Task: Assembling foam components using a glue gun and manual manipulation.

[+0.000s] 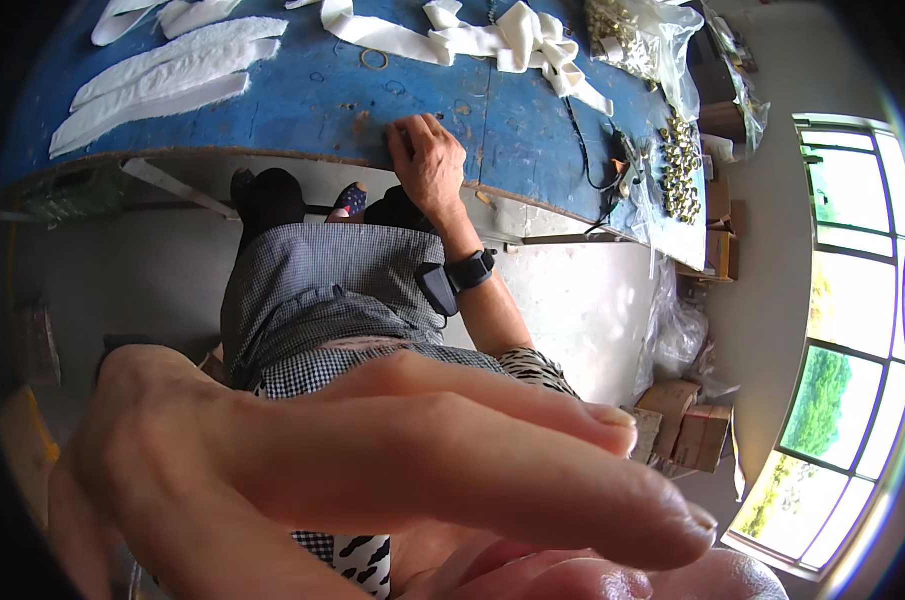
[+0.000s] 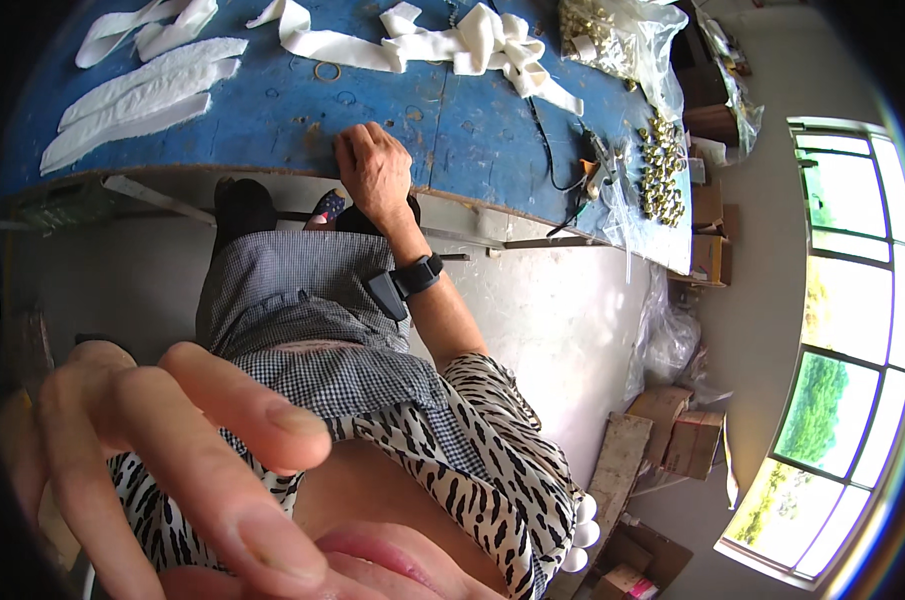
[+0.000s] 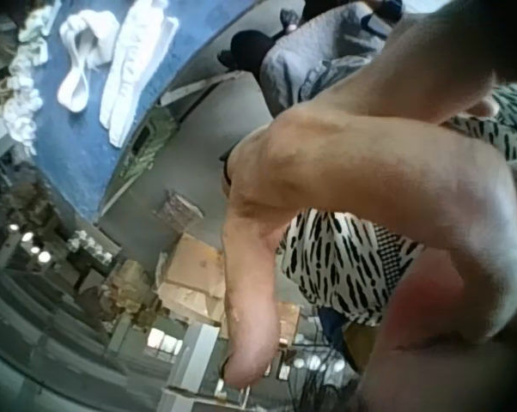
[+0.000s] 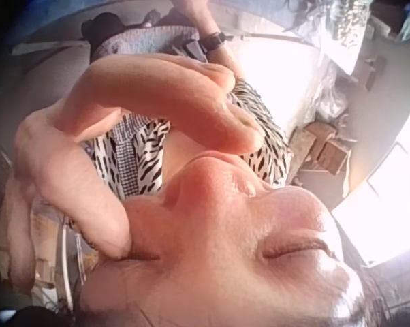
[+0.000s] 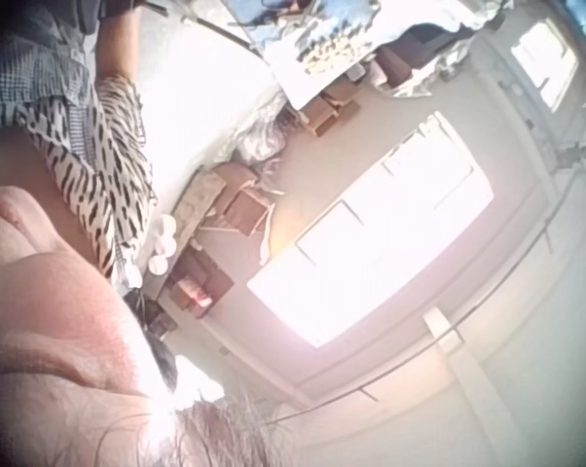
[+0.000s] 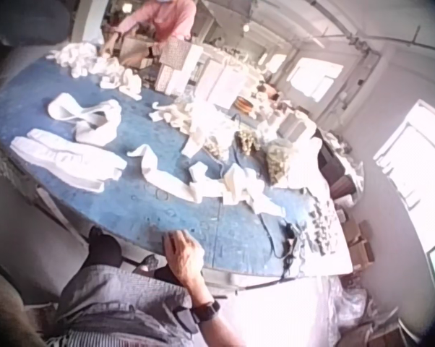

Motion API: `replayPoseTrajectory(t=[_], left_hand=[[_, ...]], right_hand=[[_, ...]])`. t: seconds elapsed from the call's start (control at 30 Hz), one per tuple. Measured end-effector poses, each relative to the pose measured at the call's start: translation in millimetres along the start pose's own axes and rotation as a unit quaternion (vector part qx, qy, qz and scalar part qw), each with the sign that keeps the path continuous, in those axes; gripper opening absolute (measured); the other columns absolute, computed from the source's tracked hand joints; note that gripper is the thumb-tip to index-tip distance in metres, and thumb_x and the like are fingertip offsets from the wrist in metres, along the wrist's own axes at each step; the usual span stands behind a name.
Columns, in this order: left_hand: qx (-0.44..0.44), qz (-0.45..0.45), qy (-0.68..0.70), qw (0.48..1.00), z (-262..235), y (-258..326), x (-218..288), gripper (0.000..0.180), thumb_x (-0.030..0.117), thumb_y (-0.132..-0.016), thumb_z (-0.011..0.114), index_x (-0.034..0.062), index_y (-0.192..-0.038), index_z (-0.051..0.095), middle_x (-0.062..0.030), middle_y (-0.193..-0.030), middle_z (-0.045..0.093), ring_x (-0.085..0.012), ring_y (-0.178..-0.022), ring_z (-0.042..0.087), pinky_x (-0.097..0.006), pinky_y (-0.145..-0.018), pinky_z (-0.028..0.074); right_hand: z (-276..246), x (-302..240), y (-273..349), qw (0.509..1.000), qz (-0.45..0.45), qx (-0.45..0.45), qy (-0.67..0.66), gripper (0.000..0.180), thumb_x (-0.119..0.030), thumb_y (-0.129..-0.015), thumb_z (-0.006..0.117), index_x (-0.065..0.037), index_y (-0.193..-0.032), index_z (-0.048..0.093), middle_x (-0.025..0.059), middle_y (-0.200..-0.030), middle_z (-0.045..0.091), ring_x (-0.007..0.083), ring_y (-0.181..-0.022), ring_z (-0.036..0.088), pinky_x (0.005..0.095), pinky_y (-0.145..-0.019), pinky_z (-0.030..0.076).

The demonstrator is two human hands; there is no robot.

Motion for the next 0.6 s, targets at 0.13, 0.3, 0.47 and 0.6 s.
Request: replayPoseTrajectory(t=[0.13, 0.3, 0.47, 0.6], left_hand=[[0.005, 0.005, -0.003, 1.000, -1, 0, 4, 0.044, 0.053, -0.090, 0.040, 0.0122, -0.089, 0.055, -0.0201, -0.115, 0.050, -0.0293, -0.103, 0.052, -0.045, -0.088, 0.044], [0.030, 0.004, -0.011, 0.999, -13, -2, 13, 0.043, 0.052, -0.090, 0.040, 0.0113, -0.088, 0.054, -0.0202, -0.113, 0.052, -0.0287, -0.100, 0.054, -0.045, -0.087, 0.045], [0.163, 0.025, -0.013, 0.986, -44, 3, 25, 0.043, 0.050, -0.091, 0.040, 0.0104, -0.086, 0.054, -0.0202, -0.111, 0.054, -0.0280, -0.098, 0.057, -0.045, -0.086, 0.046], [0.167, 0.118, 0.031, 0.978, -46, 2, 23, 0.049, 0.055, -0.087, 0.044, 0.0069, -0.091, 0.054, -0.0238, -0.115, 0.050, -0.0317, -0.102, 0.054, -0.049, -0.086, 0.044]], right_hand=[[-1, -1, 0, 1.000, -0.003, 0.006, -0.011, 0.011, -0.014, -0.081, 0.064, -0.006, -0.079, 0.057, 0.0092, -0.071, 0.055, 0.0283, -0.065, 0.059, 0.0368, -0.059, 0.047], [-2, -2, -1, 1.000, -0.008, 0.009, -0.011, 0.011, -0.014, -0.081, 0.064, -0.006, -0.079, 0.057, 0.0093, -0.071, 0.055, 0.0286, -0.065, 0.059, 0.0373, -0.058, 0.047], [-4, -1, -1, 0.999, -0.014, 0.031, -0.013, 0.009, -0.013, -0.080, 0.065, -0.007, -0.078, 0.058, 0.0105, -0.072, 0.057, 0.0308, -0.067, 0.059, 0.0391, -0.058, 0.047], [-2, -4, -1, 0.999, -0.021, 0.025, -0.011, 0.008, -0.013, -0.081, 0.065, -0.008, -0.078, 0.059, 0.0094, -0.074, 0.058, 0.0303, -0.065, 0.059, 0.0385, -0.057, 0.047]])
Point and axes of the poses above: each hand's wrist, its own y-axis away from the middle knuckle, its own z-axis out of the palm, x = y × z, the point moved 10 cm from there along -y, towards the middle knuckle
